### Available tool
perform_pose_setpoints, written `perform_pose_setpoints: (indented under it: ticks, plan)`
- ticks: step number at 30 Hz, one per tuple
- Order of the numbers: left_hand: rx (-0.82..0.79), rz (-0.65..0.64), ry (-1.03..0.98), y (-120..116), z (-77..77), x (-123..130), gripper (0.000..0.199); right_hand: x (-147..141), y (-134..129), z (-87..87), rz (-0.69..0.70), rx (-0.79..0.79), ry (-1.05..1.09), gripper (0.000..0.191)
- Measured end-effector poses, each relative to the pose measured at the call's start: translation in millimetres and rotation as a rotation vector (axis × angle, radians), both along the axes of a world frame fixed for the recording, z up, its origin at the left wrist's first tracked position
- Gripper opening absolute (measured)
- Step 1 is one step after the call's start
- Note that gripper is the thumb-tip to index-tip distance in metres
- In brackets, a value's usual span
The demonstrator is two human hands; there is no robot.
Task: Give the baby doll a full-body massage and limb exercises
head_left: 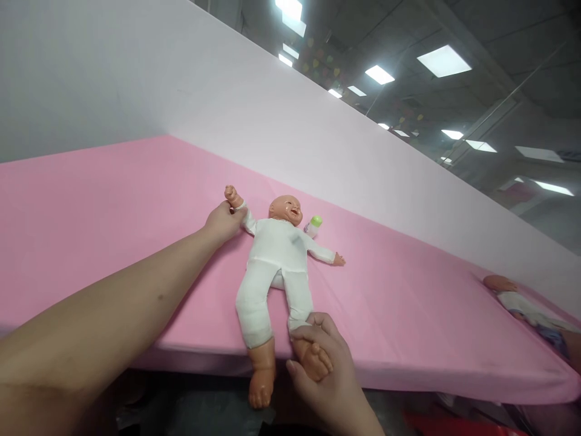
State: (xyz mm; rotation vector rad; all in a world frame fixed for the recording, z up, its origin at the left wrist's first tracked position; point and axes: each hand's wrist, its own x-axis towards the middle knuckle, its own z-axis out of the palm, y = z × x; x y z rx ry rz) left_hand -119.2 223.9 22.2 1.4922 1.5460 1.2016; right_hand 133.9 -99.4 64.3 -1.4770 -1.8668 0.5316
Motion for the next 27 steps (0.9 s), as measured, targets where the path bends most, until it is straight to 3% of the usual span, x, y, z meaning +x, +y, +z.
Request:
perform_pose_setpoints:
  ticks: [7,11,14,21,27]
  plan:
    - [0.256,-0.13,0.352,-22.9,15.1,14.4,0.039,7.1,26.3,26.5,0.012,0.244,0.107,0.021]
    - [0.357,-0.203,0.564,-37.0,16.9,32.1,0.054,10.3,61.8,44.0,0.068,0.313,0.112,0.022]
    - [0.344,-0.257,0.687,-44.0,16.4,40.0,0.062,11.4,94.5,50.7,0.103,0.32,0.141,0.022]
    - [0.268,-0.311,0.749,-49.9,21.9,38.7,0.065,5.8,155.5,33.3,0.101,0.252,0.149,0.016]
    - [0.289,-0.303,0.687,-48.3,19.4,40.2,0.063,4.2,169.5,24.1,0.104,0.232,0.124,0.017]
